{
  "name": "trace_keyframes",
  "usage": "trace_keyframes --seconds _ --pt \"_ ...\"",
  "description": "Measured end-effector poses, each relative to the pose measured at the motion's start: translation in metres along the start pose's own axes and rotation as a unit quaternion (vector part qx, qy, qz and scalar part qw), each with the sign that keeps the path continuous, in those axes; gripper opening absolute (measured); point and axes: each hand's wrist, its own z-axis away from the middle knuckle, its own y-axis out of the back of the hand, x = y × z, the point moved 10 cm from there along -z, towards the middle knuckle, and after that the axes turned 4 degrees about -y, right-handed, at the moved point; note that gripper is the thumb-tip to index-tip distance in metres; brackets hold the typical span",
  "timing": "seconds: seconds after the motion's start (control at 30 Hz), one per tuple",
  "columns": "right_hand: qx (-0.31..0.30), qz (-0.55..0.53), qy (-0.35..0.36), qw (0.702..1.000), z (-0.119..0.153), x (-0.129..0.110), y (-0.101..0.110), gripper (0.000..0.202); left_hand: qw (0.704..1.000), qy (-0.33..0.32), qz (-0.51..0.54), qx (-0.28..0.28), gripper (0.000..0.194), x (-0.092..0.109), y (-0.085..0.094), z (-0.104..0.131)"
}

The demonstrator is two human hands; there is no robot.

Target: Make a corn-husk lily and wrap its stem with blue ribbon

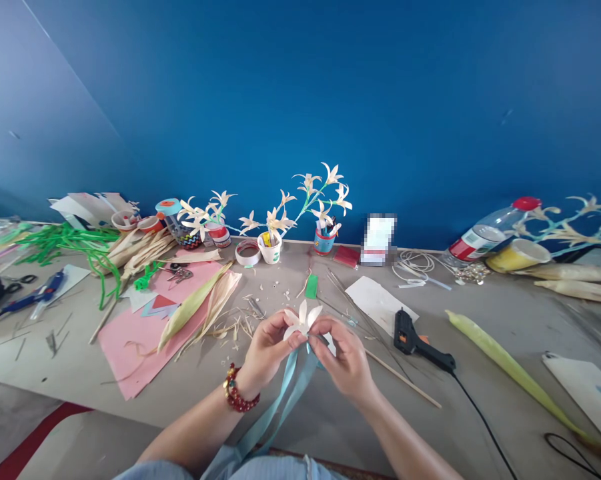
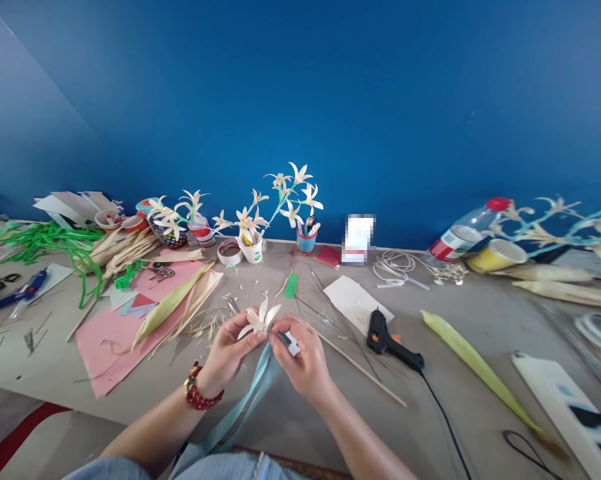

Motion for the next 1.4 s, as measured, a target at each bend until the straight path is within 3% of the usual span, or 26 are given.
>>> trace_keyframes --seconds 0.1,0.23,0.33,0.47,0.6,0.73,0.87,1.0,1.17,1.4 --pt "-0.030 -0.061 -0.057 0.996 -0.001 0.010 -0.006 0.012 1.000 -0.002 -0.008 -0.004 0.012 0.001 0.001 0.001" --pt "-0.064 -0.185 -0.157 0.968 -0.001 0.024 -0.016 0.023 1.000 0.015 0.002 -0.014 0.016 0.000 -0.001 0.001" --pt "-0.082 -0.222 -0.185 0.954 0.000 0.025 -0.021 0.026 0.999 0.020 0.007 -0.034 0.019 0.001 -0.005 0.000" --pt "-0.073 -0.177 -0.134 0.972 -0.001 0.019 -0.016 0.023 1.000 0.002 -0.010 -0.014 0.018 0.004 -0.001 -0.001" --pt "-0.016 -0.050 -0.048 0.997 -0.001 0.009 -0.004 0.014 0.999 0.025 0.019 0.012 0.018 -0.003 0.000 0.001" --pt "0.034 0.045 0.019 0.998 0.002 -0.004 0.003 0.005 0.997 0.046 0.043 0.036 0.020 -0.008 0.000 0.004" --pt "0.029 0.046 0.035 0.998 0.002 -0.008 0.003 0.005 0.998 0.039 0.041 0.042 0.018 -0.004 0.000 0.005" --pt "-0.021 -0.043 -0.055 0.997 -0.001 0.008 -0.004 0.012 0.998 0.042 0.033 0.030 0.018 0.000 0.000 0.003" --pt "-0.072 -0.203 -0.178 0.960 0.000 0.027 -0.017 0.027 0.996 0.059 0.062 -0.005 0.018 0.001 -0.007 0.000" --pt "-0.090 -0.235 -0.242 0.937 0.003 0.036 -0.021 0.030 0.995 0.063 0.075 -0.029 0.014 0.002 -0.013 -0.001"
